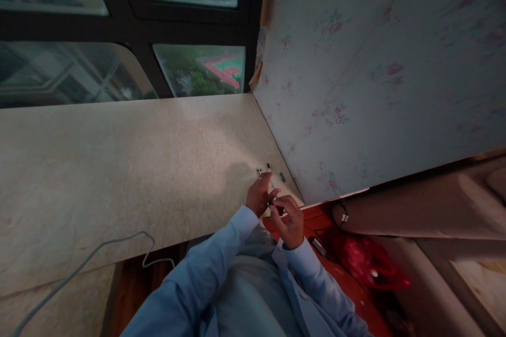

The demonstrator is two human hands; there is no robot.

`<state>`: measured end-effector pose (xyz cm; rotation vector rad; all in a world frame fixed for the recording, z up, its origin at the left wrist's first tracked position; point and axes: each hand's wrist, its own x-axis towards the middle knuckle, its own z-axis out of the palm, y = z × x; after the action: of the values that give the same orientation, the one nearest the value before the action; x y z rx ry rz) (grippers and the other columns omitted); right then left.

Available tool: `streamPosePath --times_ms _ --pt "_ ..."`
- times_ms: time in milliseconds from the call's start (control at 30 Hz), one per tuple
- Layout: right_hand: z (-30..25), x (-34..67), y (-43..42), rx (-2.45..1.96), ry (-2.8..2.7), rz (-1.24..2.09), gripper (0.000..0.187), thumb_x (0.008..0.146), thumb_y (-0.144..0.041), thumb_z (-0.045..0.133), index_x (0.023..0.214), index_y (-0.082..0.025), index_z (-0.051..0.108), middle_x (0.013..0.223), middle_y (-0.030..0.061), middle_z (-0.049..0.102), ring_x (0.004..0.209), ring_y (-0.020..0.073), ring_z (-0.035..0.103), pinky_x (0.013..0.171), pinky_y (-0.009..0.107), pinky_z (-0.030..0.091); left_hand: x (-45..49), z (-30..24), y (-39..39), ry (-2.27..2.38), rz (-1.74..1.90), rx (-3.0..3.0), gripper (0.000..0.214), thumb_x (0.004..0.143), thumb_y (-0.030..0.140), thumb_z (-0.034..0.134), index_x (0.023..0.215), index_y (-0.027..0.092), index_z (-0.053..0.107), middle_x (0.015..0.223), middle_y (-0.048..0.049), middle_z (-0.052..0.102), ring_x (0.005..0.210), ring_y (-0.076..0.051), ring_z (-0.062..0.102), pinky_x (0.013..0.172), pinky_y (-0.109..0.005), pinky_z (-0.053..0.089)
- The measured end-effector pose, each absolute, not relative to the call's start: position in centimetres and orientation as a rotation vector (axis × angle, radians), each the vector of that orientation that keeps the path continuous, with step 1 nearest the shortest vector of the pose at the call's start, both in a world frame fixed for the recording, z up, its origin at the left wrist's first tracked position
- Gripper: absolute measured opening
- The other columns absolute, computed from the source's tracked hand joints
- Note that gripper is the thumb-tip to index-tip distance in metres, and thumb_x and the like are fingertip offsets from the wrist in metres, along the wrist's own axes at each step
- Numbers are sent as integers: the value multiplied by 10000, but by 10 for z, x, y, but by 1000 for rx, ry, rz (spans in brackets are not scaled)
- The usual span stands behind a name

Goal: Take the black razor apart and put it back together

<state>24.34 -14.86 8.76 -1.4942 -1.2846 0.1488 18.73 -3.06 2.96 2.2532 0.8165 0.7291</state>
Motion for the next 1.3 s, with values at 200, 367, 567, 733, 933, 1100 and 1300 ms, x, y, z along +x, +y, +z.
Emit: streamPosePath --times_ms 200,367,567,733,933,1100,1300 --pt "91 249 -157 -1528 -1250 33 70 871 -188 574 902 -216 631 787 49 614 645 166 578 556 299 482 234 23 -40 868 479 2441 506 788 363 677 1243 180 554 1159 -161 636 1188 -316 510 1004 -495 394" --pt "85 248 -161 -1540 -1221 51 74 874 -200 576 914 -220 635 785 44 609 621 159 567 555 299 481 248 17 -45 919 363 2485 579 763 389 708 1274 197 516 1152 -167 658 1228 -346 469 1003 -564 332" --pt "80 251 -156 -1523 -1179 46 77 865 -180 573 888 -215 638 798 44 618 690 178 588 594 305 474 251 18 -47 965 335 2466 524 811 384 648 1269 165 519 1127 -172 673 1224 -335 475 999 -556 327" --pt "79 252 -152 -1543 -1158 74 66 871 -198 559 882 -216 621 810 44 607 712 184 587 598 306 471 234 20 -46 985 491 2450 426 864 391 569 1239 191 528 1196 -148 638 1233 -323 468 1011 -529 326" --pt "80 246 -150 -1533 -1148 141 54 872 -191 551 857 -202 601 794 30 565 658 152 535 565 274 439 205 29 -29 1433 594 2329 446 852 417 568 1199 138 547 1172 -189 608 1130 -338 522 919 -464 398" --pt "80 243 -152 -1532 -1174 143 48 875 -204 550 862 -198 595 796 29 567 678 154 549 576 274 442 199 32 -12 1511 336 2172 388 821 444 567 1044 131 621 1018 -178 660 1056 -316 587 863 -404 429" --pt "78 242 -158 -1527 -1170 159 48 877 -200 556 872 -190 603 790 25 565 670 148 540 569 265 426 194 33 1 1499 319 1826 217 772 322 577 870 155 675 952 -184 699 980 -326 640 828 -410 441"
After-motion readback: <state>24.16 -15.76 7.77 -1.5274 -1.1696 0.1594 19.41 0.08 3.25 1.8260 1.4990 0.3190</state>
